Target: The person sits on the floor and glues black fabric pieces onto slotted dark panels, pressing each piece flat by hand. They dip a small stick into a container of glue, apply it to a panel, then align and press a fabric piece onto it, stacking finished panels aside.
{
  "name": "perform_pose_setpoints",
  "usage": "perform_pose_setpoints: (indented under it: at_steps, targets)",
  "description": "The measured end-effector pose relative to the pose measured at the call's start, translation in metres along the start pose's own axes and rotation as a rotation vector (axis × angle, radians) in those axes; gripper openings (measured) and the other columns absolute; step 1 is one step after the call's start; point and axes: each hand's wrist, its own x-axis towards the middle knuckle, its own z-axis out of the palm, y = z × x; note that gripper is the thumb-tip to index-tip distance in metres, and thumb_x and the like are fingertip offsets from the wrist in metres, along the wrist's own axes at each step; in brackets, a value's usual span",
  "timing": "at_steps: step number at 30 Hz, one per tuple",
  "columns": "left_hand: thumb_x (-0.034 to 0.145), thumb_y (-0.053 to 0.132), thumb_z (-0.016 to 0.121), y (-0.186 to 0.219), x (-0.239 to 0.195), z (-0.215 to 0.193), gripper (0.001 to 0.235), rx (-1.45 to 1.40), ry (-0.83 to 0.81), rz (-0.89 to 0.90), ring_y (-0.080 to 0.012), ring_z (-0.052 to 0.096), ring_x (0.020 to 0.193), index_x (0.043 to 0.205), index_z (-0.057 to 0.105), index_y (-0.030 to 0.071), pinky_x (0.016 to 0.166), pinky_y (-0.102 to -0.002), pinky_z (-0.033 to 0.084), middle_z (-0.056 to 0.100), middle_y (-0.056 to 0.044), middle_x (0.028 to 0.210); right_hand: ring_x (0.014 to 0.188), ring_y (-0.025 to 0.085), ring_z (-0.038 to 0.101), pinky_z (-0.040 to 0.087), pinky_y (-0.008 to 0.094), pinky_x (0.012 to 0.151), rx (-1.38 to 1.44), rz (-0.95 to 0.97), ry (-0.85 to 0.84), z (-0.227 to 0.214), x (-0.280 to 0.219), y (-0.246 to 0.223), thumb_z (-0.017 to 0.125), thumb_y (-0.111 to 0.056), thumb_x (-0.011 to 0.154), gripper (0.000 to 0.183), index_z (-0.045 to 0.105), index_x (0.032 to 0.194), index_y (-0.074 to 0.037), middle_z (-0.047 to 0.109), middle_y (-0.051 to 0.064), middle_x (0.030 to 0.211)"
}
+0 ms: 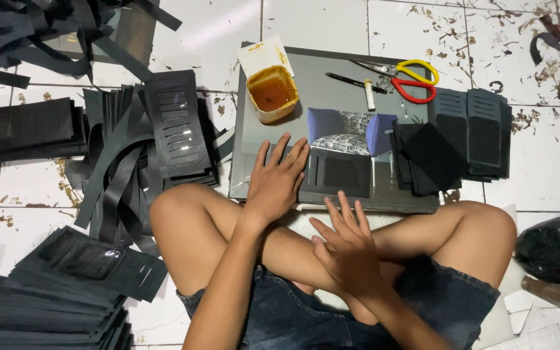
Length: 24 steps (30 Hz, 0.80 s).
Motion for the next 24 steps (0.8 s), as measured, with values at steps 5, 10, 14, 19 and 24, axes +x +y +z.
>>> perform_pose_setpoints:
  at_steps: [5,10,14,19,24]
  targets:
    - [0.101,0.021,0.052,0.002,0.0,-0.007,0.054,-0.108,0.024,-0.004,-0.0331,0.03,0.152,0.152,0.045,0.005,0.123,-0.056,0.016,0.048,-0.006,0.157,0.122,0.03,0.065,0.041,0.045,0.11,0.088,0.128,0.172,0.002,-0.012,0.008,0.076,-0.004,0.077,0.01,0.071,0.085,-0.005,0.076,0.009,0.104]
    - [0.095,0.014,0.058,0.011,0.008,-0.027,0.054,-0.305,0.064,-0.069,-0.0255,0.05,0.13,0.149,0.049,0.01,0.122,-0.057,0.018,0.064,-0.004,0.134,0.081,0.021,0.067,0.048,0.036,0.091,0.157,0.268,0.348,0.0,-0.012,0.019,0.078,-0.005,0.08,0.012,0.07,0.089,-0.001,0.075,0.008,0.093]
    - [0.09,0.008,0.063,0.008,0.012,-0.025,0.05,-0.229,0.156,-0.038,-0.0275,0.052,0.115,0.14,0.056,0.007,0.112,-0.05,0.029,0.061,-0.007,0.129,0.068,0.018,0.058,0.049,0.031,0.067,0.229,0.424,0.33,0.007,-0.023,0.025,0.076,-0.01,0.086,0.011,0.069,0.087,-0.002,0.068,0.007,0.077]
    - [0.089,0.011,0.065,0.001,0.016,-0.016,0.048,-0.153,0.157,-0.017,-0.0293,0.05,0.111,0.137,0.059,0.008,0.105,-0.047,0.03,0.059,-0.01,0.119,0.061,0.019,0.055,0.048,0.031,0.065,0.396,0.467,0.291,0.002,-0.023,0.02,0.055,-0.01,0.1,0.034,0.059,0.068,0.0,0.065,0.008,0.065]
    - [0.088,0.003,0.066,-0.004,0.023,-0.01,0.051,-0.256,0.179,-0.06,-0.0244,0.049,0.099,0.138,0.063,0.015,0.1,-0.046,0.029,0.061,-0.003,0.107,0.055,0.014,0.058,0.048,0.026,0.053,0.427,0.563,0.242,0.008,-0.026,0.022,0.063,-0.013,0.095,0.022,0.07,0.08,0.002,0.071,0.007,0.066]
